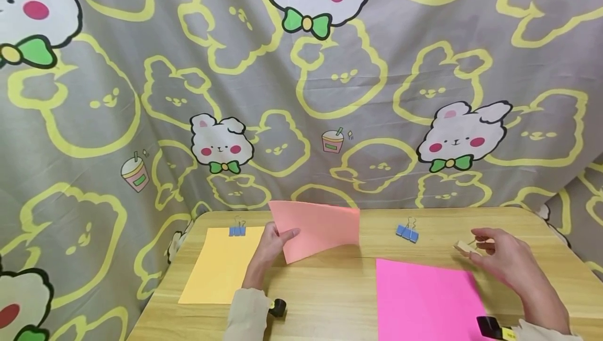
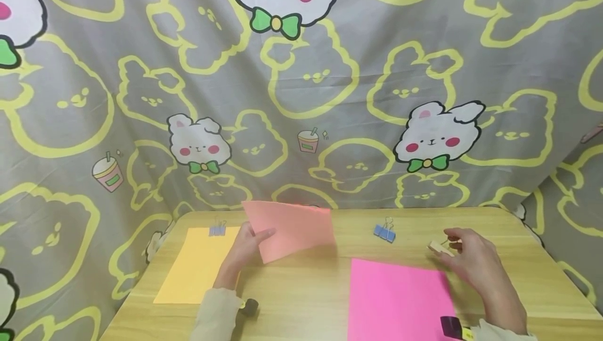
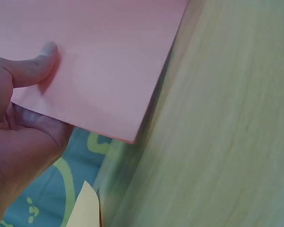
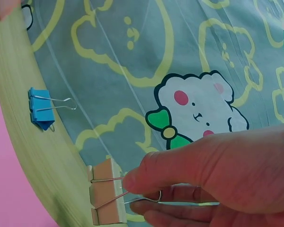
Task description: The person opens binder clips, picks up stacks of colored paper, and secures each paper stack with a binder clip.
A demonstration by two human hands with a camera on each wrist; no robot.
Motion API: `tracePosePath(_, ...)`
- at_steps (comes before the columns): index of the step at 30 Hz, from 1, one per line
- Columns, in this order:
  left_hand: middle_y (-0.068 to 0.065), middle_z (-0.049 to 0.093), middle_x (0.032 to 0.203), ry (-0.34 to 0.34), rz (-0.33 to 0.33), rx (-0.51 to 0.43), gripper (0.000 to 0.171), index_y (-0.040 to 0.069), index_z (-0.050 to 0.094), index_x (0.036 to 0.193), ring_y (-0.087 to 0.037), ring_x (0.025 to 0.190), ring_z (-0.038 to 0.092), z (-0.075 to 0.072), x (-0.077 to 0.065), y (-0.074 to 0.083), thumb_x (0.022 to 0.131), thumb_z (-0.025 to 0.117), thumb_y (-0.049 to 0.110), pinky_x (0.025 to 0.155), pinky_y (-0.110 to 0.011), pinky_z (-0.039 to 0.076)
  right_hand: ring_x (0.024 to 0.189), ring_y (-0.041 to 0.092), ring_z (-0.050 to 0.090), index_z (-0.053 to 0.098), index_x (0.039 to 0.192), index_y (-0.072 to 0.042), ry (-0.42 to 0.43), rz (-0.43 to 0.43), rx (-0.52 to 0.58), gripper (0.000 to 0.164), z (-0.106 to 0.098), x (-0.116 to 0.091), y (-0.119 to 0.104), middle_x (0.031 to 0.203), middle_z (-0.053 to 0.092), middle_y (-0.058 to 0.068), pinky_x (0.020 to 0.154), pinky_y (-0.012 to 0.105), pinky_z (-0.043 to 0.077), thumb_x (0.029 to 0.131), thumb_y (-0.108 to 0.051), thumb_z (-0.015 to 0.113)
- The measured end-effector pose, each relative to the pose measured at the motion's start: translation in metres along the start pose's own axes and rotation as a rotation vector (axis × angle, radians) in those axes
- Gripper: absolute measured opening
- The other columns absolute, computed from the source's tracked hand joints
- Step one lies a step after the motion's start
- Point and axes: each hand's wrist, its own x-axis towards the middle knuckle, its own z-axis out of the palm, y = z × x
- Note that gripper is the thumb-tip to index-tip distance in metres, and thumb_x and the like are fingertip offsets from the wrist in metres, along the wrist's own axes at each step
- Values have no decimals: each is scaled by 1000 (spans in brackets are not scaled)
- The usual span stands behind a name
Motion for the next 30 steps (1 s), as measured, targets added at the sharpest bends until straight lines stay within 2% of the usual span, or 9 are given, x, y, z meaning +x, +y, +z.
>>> tracePosePath(5, -13, 70, 94, 24, -1, 14, 16, -12, 66, 109, -14, 80, 64, 0, 1, -2, 96, 67, -3, 73, -27, 54, 95, 50, 68, 56, 122, 22, -2, -3, -6, 59, 1, 0, 1, 107, 68, 33, 83, 65, 46, 80, -9, 84)
tracePosePath(9, -13, 72, 95, 29, -33, 4, 18, -12, 64, 112, -16, 80, 67, -1, 0, -3, 96, 66, -3, 73, -29, 56, 93, 47, 69, 58, 121, 20, 5, 1, -10, 58, 2, 0, 1, 106, 70, 31, 83, 62, 46, 80, -12, 85)
tracePosePath(12, -14, 72, 99, 12, -47, -8, 21, -11, 64, 116, -17, 83, 67, -2, 0, -2, 97, 66, -2, 75, -30, 57, 96, 49, 68, 59, 121, 18, 15, 18, 5, 58, 2, 0, 0, 108, 69, 32, 82, 61, 49, 81, -14, 85)
tracePosePath(16, -13, 72, 102, -45, -57, -20, 24, -11, 63, 120, -18, 87, 69, -2, -1, 1, 98, 64, 0, 76, -31, 58, 98, 48, 69, 60, 123, 14, 43, 31, 31, 57, 2, -1, -1, 111, 69, 32, 83, 61, 47, 83, -17, 85)
tracePosePath(17, -13, 72, 103, -61, -60, -22, 25, -11, 62, 121, -18, 87, 69, -2, -1, 1, 98, 64, 0, 76, -32, 58, 96, 45, 70, 60, 123, 13, 49, 28, 35, 57, 3, -1, -1, 111, 70, 30, 83, 59, 47, 83, -19, 85)
tracePosePath(20, -11, 72, 103, -101, -57, -28, 25, -11, 62, 121, -17, 87, 69, 0, -1, 5, 98, 64, 0, 76, -32, 58, 89, 24, 74, 61, 124, 11, 63, 14, 58, 57, 4, -1, -1, 110, 72, 26, 83, 43, 48, 85, -23, 85)
tracePosePath(24, -10, 72, 103, -145, -41, -30, 25, -10, 62, 121, -16, 87, 69, 3, -1, 7, 99, 63, 0, 76, -32, 58, 80, -5, 65, 58, 129, 13, 52, 5, 102, 62, 5, 0, -2, 111, 73, 23, 71, 18, 46, 88, -27, 82)
tracePosePath(26, -11, 72, 103, -164, -27, -30, 25, -11, 62, 121, -16, 86, 68, 6, -1, 8, 99, 63, 0, 76, -32, 57, 80, -11, 60, 57, 130, 14, 39, 3, 140, 62, 6, 0, -4, 111, 72, 24, 70, 13, 46, 90, -26, 81)
tracePosePath(30, -12, 72, 101, -178, -17, -34, 26, -13, 60, 121, -15, 84, 68, 9, -1, 10, 98, 63, -1, 75, -31, 57, 82, -13, 60, 59, 131, 12, 27, 18, 254, 59, 9, -2, -11, 112, 72, 24, 70, 11, 47, 91, -25, 81)
